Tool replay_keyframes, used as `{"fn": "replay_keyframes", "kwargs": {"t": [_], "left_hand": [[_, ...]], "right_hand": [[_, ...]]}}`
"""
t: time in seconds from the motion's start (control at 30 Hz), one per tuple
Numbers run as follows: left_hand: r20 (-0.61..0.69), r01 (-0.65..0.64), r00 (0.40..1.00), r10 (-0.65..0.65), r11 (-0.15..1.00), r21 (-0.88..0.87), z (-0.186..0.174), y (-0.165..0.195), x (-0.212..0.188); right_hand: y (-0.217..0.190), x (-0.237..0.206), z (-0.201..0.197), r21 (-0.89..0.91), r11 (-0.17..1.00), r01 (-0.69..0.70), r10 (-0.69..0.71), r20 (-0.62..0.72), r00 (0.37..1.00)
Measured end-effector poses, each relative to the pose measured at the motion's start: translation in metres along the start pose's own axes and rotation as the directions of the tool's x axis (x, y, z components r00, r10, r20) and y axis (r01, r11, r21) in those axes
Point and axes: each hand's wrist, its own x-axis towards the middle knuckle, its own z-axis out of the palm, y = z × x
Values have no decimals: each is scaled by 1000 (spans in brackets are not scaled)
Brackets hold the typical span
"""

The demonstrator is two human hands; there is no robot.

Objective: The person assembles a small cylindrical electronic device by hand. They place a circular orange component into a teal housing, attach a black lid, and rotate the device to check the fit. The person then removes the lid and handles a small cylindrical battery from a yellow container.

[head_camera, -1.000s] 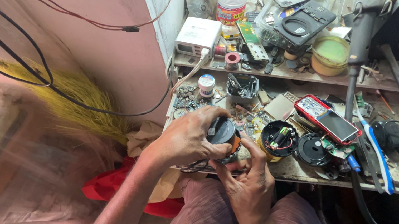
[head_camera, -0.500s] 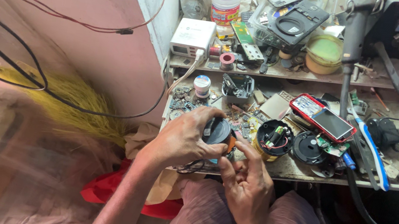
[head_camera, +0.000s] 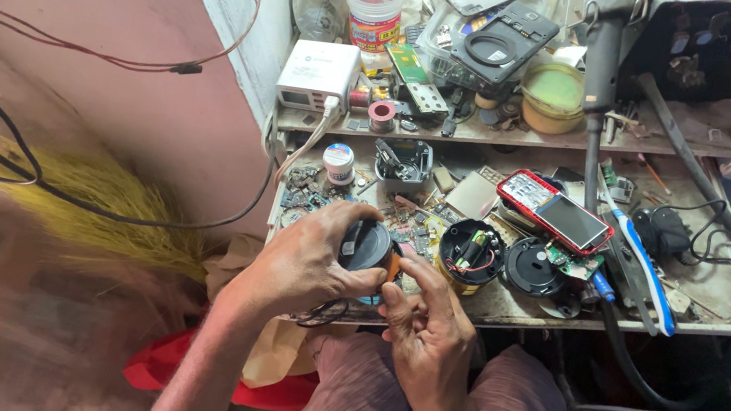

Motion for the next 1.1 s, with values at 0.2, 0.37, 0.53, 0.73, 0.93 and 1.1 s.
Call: {"fn": "replay_keyframes", "kwargs": {"t": [0.2,0.37,0.53,0.73,0.93,1.1], "left_hand": [[19,33,999,-33,999,4,-1,3,0],[28,58,998,-59,998,23,-2,6,0],[17,63,998,-64,998,15,-4,6,0],[46,75,996,-75,997,17,-7,10,-3],[43,90,995,-90,996,8,-8,11,-4],[36,61,997,-61,998,-3,-6,8,-2]], "right_hand": [[0,-4,-3,-9,991,-136,136,-2,991],[-9,-3,-14,-37,995,-92,89,-65,994],[-23,15,-44,-335,942,24,-97,-202,975],[-26,75,-79,-563,810,165,-114,125,986],[-33,103,-74,-766,612,196,138,348,927],[-38,107,-73,-767,605,212,171,385,907]]}}
